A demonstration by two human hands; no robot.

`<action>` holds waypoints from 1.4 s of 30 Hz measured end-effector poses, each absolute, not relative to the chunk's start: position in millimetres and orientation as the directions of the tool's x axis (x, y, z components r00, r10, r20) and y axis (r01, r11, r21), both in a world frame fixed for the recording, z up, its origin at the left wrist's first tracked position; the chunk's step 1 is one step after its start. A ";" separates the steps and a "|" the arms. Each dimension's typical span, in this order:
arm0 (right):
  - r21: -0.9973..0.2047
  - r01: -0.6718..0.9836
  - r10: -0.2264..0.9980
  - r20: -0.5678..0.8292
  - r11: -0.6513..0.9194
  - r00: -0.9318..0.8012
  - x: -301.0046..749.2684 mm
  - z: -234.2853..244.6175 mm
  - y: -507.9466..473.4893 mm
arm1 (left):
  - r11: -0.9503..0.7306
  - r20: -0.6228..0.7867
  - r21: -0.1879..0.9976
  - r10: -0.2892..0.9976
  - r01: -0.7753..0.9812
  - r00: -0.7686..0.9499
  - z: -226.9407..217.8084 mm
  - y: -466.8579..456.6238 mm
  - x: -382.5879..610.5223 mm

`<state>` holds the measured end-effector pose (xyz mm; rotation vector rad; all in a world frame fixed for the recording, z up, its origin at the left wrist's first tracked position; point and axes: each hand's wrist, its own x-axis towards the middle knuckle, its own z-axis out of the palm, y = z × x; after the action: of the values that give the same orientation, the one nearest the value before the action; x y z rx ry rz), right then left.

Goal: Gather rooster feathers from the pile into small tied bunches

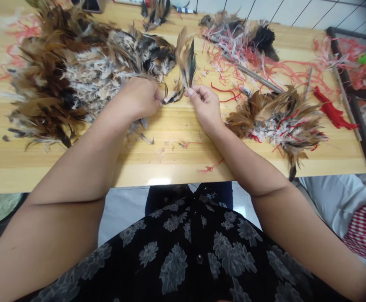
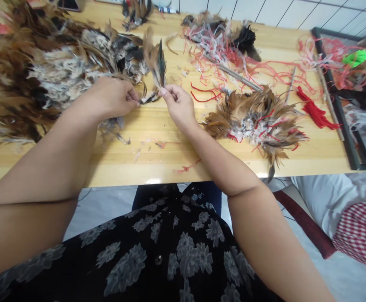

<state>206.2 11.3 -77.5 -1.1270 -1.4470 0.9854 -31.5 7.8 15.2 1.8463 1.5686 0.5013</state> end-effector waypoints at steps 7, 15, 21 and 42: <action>-0.955 0.167 0.969 0.239 0.247 -0.068 207.4 -79.0 11.7 | -0.073 -0.188 0.357 0.971 0.931 0.148 57.4 -11.2 -18.9; -0.954 0.183 0.970 0.221 0.237 -0.104 205.6 -78.4 12.3 | -0.088 -0.231 0.450 0.950 0.889 0.211 69.2 -6.3 -36.5; -0.954 0.184 0.970 0.218 0.234 -0.105 204.1 -81.2 13.3 | -0.108 0.000 0.800 0.984 0.590 0.180 55.6 -12.1 -25.7; -0.980 0.077 0.973 0.170 0.184 -0.153 199.7 -70.6 9.8 | -0.387 0.363 0.910 0.917 0.149 0.165 -40.2 24.7 -7.6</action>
<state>199.7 9.8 -70.6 -1.0668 -1.4626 1.1348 -7.6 24.7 -40.2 1.6897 1.0281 1.2903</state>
